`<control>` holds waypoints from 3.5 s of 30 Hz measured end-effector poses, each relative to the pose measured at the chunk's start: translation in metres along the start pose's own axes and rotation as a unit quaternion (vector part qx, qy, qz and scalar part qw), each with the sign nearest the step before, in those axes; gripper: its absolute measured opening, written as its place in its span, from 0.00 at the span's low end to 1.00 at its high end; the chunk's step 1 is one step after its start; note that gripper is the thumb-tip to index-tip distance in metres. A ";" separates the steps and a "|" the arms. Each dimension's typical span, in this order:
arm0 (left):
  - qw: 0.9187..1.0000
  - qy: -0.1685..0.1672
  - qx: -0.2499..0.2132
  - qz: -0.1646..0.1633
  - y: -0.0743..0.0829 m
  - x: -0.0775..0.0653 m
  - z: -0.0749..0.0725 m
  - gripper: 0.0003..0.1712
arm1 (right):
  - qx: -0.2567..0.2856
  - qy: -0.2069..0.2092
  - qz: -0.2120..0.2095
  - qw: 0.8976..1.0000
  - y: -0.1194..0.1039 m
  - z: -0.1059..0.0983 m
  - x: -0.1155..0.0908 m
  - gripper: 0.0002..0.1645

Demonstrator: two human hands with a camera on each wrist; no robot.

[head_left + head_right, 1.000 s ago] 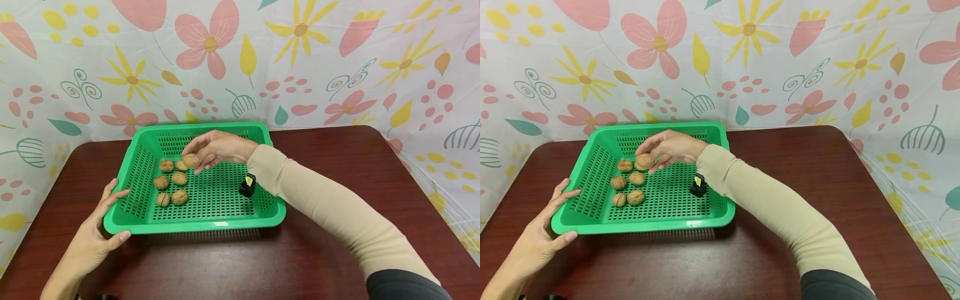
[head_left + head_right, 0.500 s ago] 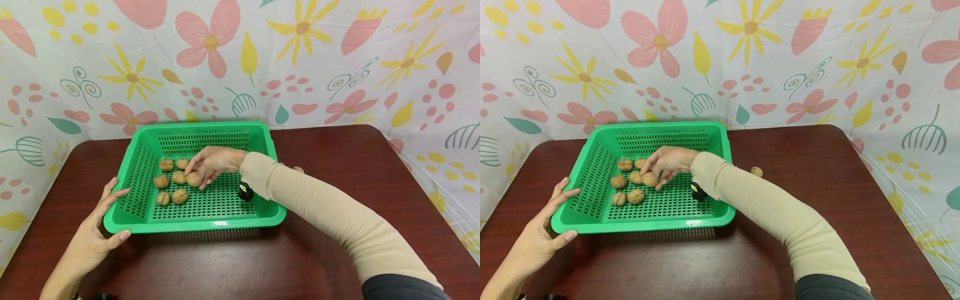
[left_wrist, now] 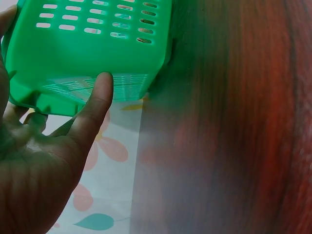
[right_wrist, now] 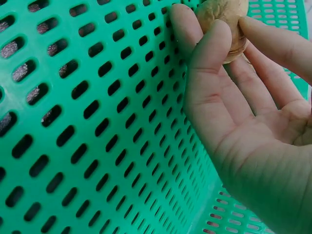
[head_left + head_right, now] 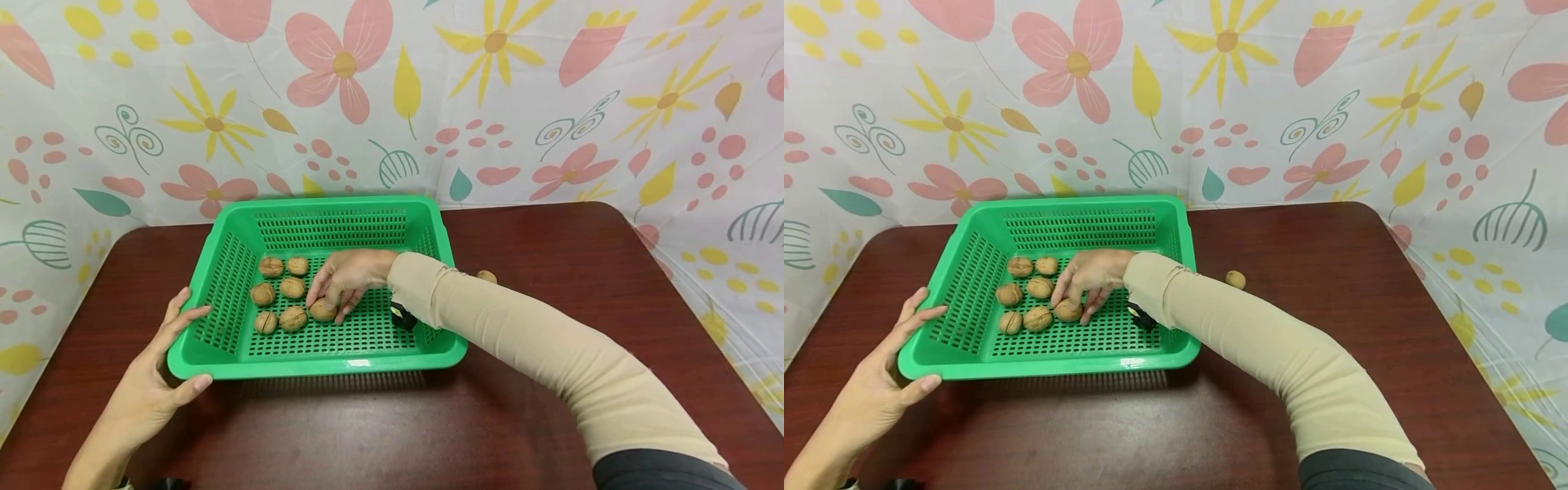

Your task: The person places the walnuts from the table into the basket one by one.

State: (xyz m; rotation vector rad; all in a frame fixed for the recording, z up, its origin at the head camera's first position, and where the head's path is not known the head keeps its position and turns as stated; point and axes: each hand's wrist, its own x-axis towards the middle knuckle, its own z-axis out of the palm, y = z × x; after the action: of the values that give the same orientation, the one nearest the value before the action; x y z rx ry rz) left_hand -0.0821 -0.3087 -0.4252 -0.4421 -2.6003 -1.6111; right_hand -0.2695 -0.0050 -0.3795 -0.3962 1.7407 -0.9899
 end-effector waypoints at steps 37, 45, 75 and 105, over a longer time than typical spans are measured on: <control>1.000 -0.003 -0.004 -0.003 0.000 -0.001 0.000 0.50 | -0.039 0.189 -0.123 0.973 0.002 -0.051 -0.150 0.20; 1.000 -0.003 -0.006 -0.003 0.002 -0.001 0.000 0.50 | -0.010 0.288 -0.140 0.947 0.046 -0.049 -0.197 0.19; 1.000 0.001 0.005 -0.001 -0.001 -0.001 0.000 0.50 | 0.043 0.328 -0.150 0.932 0.187 -0.035 -0.194 0.22; 1.000 0.002 -0.006 0.006 -0.001 0.000 0.000 0.51 | -0.020 0.332 -0.113 0.936 0.199 -0.021 -0.190 0.22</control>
State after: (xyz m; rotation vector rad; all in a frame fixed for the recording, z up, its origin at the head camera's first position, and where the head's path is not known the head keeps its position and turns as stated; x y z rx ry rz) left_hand -0.0827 -0.3089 -0.4266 -0.4528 -2.5818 -1.6226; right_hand -0.1746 0.2518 -0.4127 -0.3081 2.3604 -1.3623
